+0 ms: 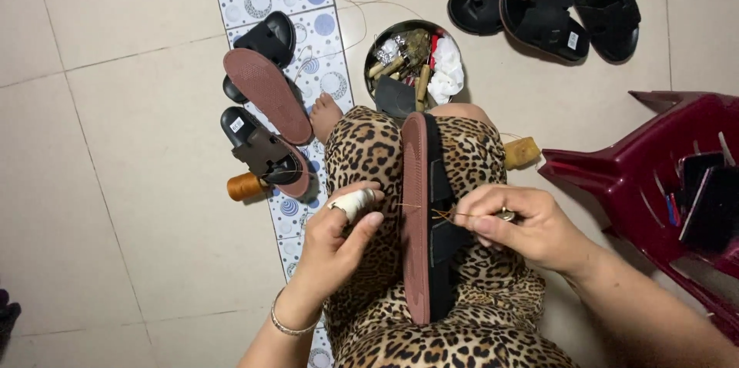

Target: Hand-stitching the sole of a sandal using thread and a needle or awl.

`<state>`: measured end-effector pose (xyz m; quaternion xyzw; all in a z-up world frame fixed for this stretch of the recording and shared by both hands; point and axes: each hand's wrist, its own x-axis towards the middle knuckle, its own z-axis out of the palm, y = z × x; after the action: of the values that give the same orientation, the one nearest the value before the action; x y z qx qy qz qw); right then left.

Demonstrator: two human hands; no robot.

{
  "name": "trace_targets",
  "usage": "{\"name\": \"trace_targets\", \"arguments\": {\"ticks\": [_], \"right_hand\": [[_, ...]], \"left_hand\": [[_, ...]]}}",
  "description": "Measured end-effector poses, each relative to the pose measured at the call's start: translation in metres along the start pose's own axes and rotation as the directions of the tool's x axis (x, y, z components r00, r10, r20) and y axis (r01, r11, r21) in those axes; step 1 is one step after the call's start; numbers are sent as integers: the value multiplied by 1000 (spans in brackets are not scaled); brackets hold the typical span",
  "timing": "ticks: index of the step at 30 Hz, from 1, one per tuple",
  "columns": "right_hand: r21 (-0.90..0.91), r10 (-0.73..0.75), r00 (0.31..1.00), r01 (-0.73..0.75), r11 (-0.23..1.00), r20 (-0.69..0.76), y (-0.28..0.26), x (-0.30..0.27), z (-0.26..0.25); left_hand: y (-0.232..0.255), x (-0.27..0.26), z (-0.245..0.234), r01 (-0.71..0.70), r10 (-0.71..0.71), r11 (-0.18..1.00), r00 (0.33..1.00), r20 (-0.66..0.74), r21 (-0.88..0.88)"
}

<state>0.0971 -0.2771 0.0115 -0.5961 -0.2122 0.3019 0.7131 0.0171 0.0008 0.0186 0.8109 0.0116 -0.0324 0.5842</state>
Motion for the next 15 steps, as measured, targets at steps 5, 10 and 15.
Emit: {"name": "trace_targets", "arguments": {"ticks": [5,10,15], "right_hand": [[-60,83,996,-81,995,23,-10,7,3],[-502,254,889,-32,864,381,-25,8,-2],[-982,50,982,184,-32,182,-15,-7,17]], "left_hand": [[-4,-7,12,3,-5,1000,999,-50,-26],[-4,-12,21,39,-43,991,999,-34,-126],[-11,-14,28,3,-13,987,998,-63,-158]]}}
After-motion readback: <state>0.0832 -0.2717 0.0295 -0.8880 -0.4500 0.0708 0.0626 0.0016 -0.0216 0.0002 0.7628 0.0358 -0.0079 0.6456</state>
